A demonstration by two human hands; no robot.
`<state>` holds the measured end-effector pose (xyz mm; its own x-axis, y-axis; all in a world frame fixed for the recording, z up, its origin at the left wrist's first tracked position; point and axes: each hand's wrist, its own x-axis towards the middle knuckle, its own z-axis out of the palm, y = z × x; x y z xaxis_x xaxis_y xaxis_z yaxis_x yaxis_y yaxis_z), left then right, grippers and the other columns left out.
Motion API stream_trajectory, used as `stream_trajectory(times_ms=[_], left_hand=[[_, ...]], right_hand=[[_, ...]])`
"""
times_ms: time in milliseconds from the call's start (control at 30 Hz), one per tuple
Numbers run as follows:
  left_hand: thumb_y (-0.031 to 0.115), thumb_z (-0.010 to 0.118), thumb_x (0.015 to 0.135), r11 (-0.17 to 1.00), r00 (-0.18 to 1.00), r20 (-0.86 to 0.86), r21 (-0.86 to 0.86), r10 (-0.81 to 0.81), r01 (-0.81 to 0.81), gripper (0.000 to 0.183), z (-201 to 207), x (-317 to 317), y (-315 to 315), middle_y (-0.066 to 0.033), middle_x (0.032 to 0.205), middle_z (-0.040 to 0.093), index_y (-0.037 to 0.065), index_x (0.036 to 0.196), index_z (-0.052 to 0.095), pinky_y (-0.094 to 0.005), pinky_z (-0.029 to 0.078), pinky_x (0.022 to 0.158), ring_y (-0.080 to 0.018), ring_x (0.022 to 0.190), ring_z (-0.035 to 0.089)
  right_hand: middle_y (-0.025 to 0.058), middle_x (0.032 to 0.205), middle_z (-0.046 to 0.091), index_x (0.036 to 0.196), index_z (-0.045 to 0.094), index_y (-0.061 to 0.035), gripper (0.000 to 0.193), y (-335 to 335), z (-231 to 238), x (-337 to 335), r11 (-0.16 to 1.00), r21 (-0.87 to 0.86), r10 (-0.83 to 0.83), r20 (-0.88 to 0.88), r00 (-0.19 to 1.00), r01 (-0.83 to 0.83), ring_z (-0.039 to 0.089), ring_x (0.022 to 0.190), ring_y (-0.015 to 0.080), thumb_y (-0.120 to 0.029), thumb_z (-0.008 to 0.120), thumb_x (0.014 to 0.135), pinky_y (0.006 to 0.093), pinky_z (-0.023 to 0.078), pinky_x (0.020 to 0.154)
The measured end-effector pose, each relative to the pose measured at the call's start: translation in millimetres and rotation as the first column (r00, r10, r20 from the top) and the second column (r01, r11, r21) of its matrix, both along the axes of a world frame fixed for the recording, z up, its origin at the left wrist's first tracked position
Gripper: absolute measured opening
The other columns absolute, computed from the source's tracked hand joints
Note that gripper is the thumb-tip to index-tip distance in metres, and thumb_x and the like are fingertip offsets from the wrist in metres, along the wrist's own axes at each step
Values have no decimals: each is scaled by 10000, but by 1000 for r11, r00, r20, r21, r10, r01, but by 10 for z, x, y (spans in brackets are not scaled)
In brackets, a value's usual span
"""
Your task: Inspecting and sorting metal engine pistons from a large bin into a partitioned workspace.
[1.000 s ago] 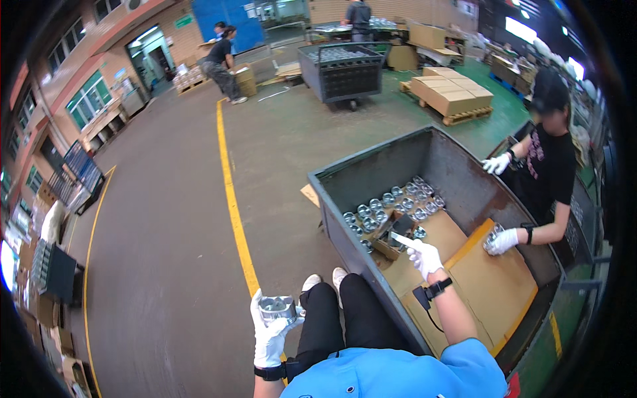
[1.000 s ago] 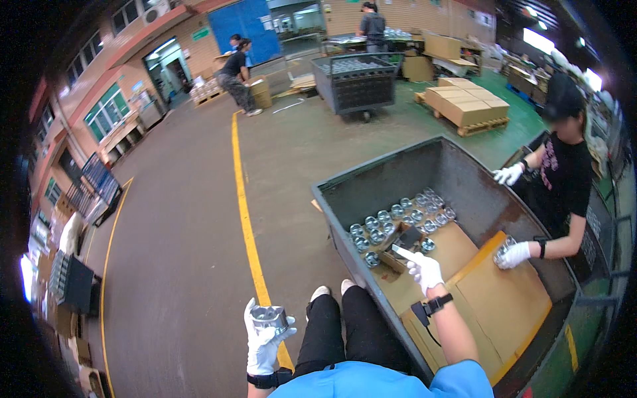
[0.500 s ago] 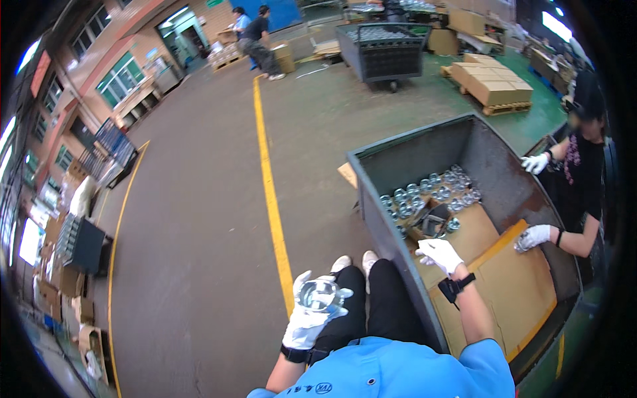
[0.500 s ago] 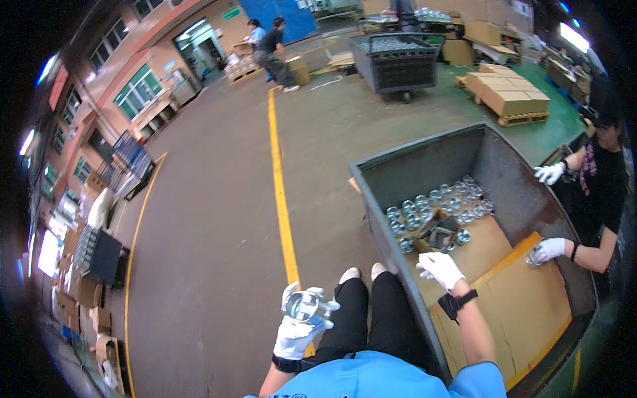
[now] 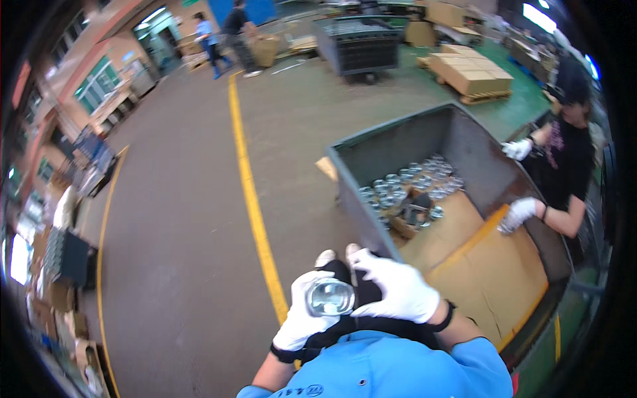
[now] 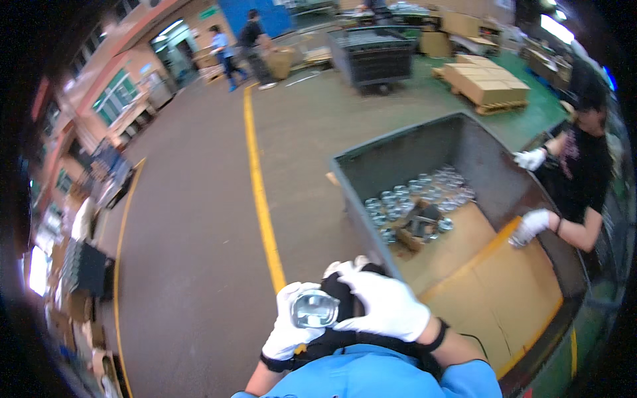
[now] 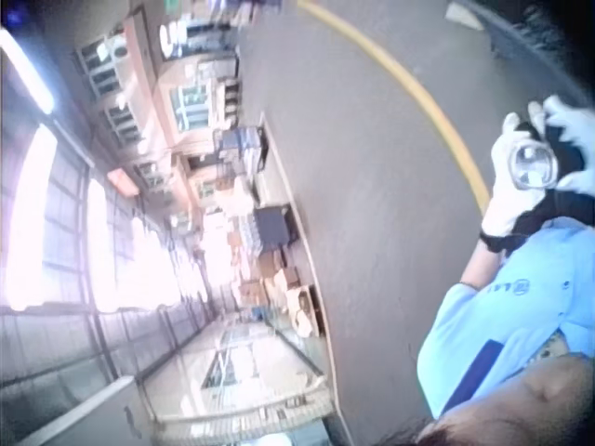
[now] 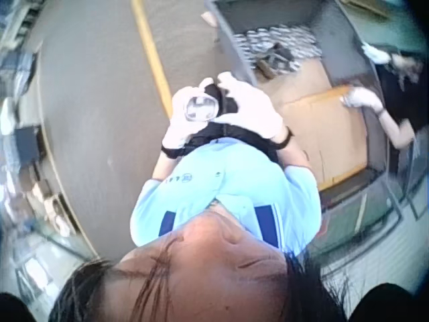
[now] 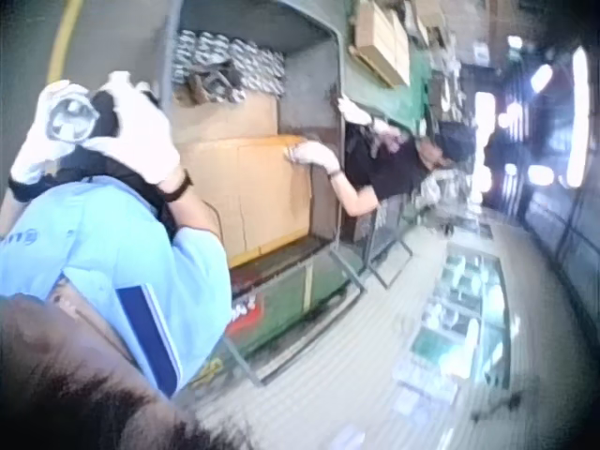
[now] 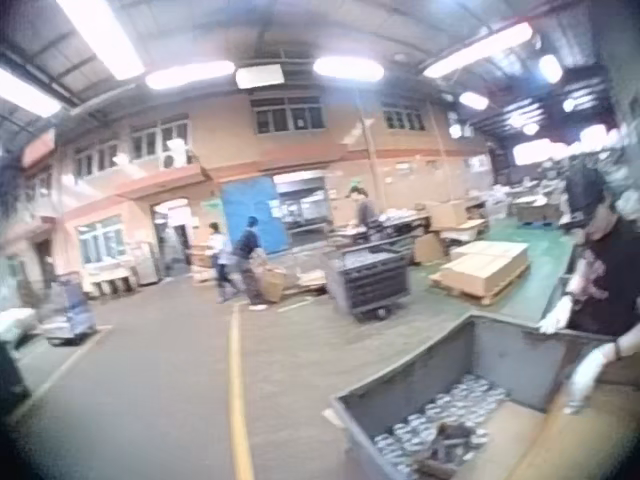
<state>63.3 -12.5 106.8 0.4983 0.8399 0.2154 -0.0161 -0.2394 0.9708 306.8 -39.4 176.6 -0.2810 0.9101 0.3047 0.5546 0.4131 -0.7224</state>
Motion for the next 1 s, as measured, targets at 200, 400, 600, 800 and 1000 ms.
stream_trajectory(times_ms=[200, 400, 600, 800, 1000], left_hand=[[100, 846, 719, 965, 970, 112, -129, -215, 229, 1011, -129, 263, -176, -169, 1437, 363, 68, 1475, 175, -443, 380, 1095, -297, 1332, 419], [172, 815, 774, 770, 884, 436, -502, -170, 395, 1063, 26, 741, -119, -186, 1506, 232, 197, 1550, 89, -514, 553, 909, -398, 1247, 496], [232, 706, 890, 815, 991, 128, -569, -46, 111, 702, -177, 541, 66, -211, 1310, 503, 49, 1463, 344, -423, 564, 887, -316, 1081, 626], [196, 677, 914, 744, 999, 14, -666, -44, 42, 559, -349, 394, 24, -189, 1222, 594, -5, 1381, 443, -406, 562, 885, -303, 1042, 656], [164, 672, 913, 690, 1000, 3, -723, -19, 15, 545, -399, 420, 0, -190, 1222, 597, -20, 1374, 445, -409, 558, 891, -301, 1049, 653]], right_hand=[[187, 975, 665, 1311, 535, -59, 684, -289, -281, -130, 993, 117, -25, 28, 999, 22, 674, 809, 308, -290, 768, 711, 388, 544, 685], [186, 967, 638, 1383, 486, -28, 787, -662, -300, 624, 820, 82, -571, 32, 821, 567, 653, 863, 347, -363, 781, 735, 400, 546, 771], [219, 1043, 621, 1324, 521, -14, 725, -910, -1179, 1628, 386, -108, -833, 385, 396, 916, 639, 965, 366, -430, 727, 767, 435, 529, 847], [190, 1120, 608, 1286, 532, -46, 644, -1004, -2064, 1438, 401, -438, -520, 614, 593, 805, 635, 1002, 351, -396, 690, 770, 435, 537, 860], [178, 1152, 600, 1345, 507, -83, 699, -1004, -2200, 1324, 390, -435, -566, 582, 584, 811, 615, 1062, 340, -377, 721, 748, 426, 523, 898]])
